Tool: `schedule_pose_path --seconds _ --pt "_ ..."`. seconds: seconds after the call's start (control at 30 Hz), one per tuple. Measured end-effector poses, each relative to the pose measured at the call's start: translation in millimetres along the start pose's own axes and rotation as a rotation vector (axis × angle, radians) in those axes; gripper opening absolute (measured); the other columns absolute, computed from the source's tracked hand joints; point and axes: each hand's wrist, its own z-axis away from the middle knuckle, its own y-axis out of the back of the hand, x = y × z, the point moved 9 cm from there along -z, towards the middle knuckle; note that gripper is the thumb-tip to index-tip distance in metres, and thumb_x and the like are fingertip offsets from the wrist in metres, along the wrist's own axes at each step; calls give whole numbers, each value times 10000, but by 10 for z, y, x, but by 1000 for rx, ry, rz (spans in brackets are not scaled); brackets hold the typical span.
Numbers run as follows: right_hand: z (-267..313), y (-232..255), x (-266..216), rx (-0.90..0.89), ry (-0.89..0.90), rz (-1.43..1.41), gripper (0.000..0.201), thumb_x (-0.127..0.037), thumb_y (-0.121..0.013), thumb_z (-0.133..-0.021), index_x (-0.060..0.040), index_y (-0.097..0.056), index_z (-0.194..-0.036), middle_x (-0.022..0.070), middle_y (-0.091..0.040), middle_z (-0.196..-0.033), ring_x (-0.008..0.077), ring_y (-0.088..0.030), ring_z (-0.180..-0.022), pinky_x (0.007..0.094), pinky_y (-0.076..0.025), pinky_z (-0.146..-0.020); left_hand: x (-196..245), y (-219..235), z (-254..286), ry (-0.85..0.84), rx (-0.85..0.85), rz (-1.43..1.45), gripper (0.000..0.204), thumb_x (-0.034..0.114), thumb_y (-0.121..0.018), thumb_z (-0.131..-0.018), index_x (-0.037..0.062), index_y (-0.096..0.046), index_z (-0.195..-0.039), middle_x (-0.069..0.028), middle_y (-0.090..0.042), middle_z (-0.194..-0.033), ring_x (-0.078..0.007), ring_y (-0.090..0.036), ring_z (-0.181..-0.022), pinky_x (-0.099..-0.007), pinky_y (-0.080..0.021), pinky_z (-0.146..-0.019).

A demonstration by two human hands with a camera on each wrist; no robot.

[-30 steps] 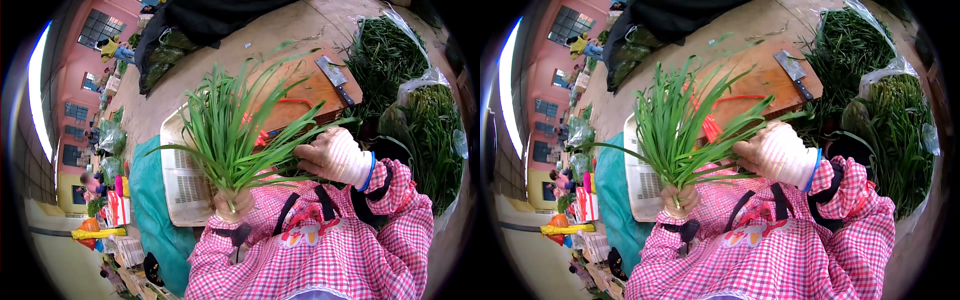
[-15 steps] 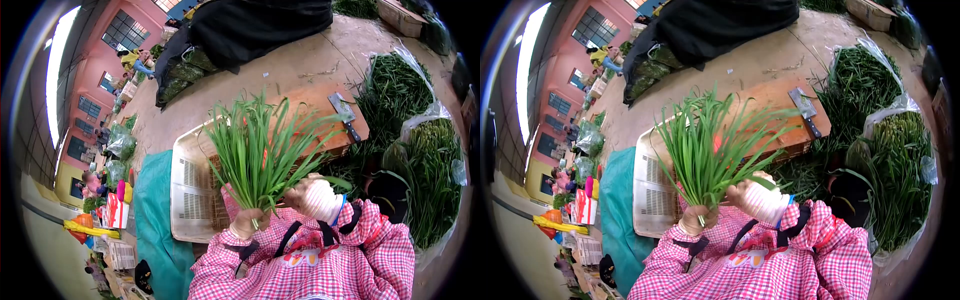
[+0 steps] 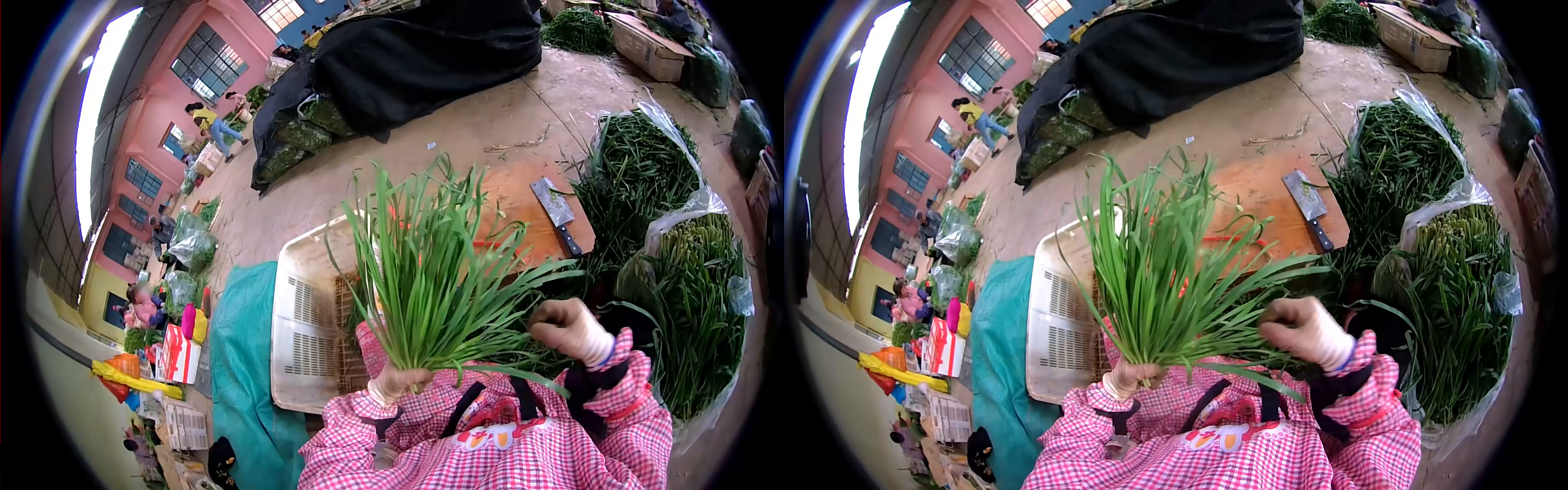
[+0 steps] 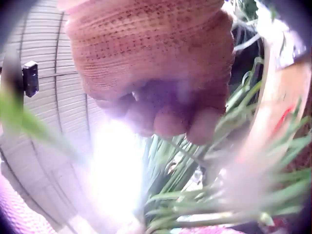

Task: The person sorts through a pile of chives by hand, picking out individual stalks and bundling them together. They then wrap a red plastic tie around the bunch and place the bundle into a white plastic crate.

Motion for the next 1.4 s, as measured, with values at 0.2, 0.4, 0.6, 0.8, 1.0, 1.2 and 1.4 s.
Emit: schedule_pose_path --seconds 0.2,0.4,0.6,0.8,1.0,1.2,1.4 --pt "200 700 -491 194 305 1085 227 -53 -645 -780 -67 -676 -1005 125 -659 -873 345 -648 -758 388 -536 -669 45 -23 28 -44 34 -14 201 65 -674 -812 -10 -610 -987 -49 -581 -653 -130 -523 -518 -268 -383 -435" --pt "240 822 -1537 385 545 718 185 -12 -659 -776 -42 -668 -958 132 -641 -871 315 -640 -769 378 -527 -688 -66 -49 -12 -85 -87 -216 164 97 -700 -831 8 -634 -953 -41 -576 -646 -114 -507 -515 -269 -386 -438" --pt "34 350 -1886 306 906 1055 199 -105 -707 -742 -137 -672 -935 32 -644 -927 263 -632 -865 397 -510 -724 -35 -200 -59 -205 -143 -354 264 123 -686 -858 24 -626 -1095 -46 -627 -777 -127 -560 -664 -309 -469 -567" --pt "-344 27 -1659 204 1047 1371 224 -176 -648 -688 -160 -654 -911 15 -623 -1014 272 -593 -1041 406 -492 -903 -153 -284 -68 -237 -328 -801 544 64 -670 -844 56 -486 -1356 -106 -560 -1337 -233 -487 -1267 -379 -349 -1097" --pt "-535 -124 -1362 97 1092 1373 194 -190 -636 -695 -167 -663 -886 17 -625 -1010 245 -588 -1060 390 -454 -971 -146 -347 -59 -249 -406 -799 547 111 -668 -862 63 -473 -1371 -115 -531 -1373 -245 -423 -1333 -390 -220 -1168" --pt "-526 -128 -1329 4 988 1389 199 -219 -615 -739 -132 -624 -918 51 -593 -982 255 -572 -1002 418 -435 -965 -429 -216 -88 -137 -411 -714 536 103 -653 -878 60 -465 -1378 -118 -515 -1389 -241 -431 -1323 -385 -259 -1156" --pt "-578 52 -1228 15 932 1414 243 -257 -611 -763 -134 -643 -970 58 -587 -953 242 -567 -1014 399 -403 -1032 148 -765 -97 -581 -480 -1374 507 115 -632 -898 47 -465 -1372 -123 -498 -1404 -256 -459 -1301 -384 -336 -1119"
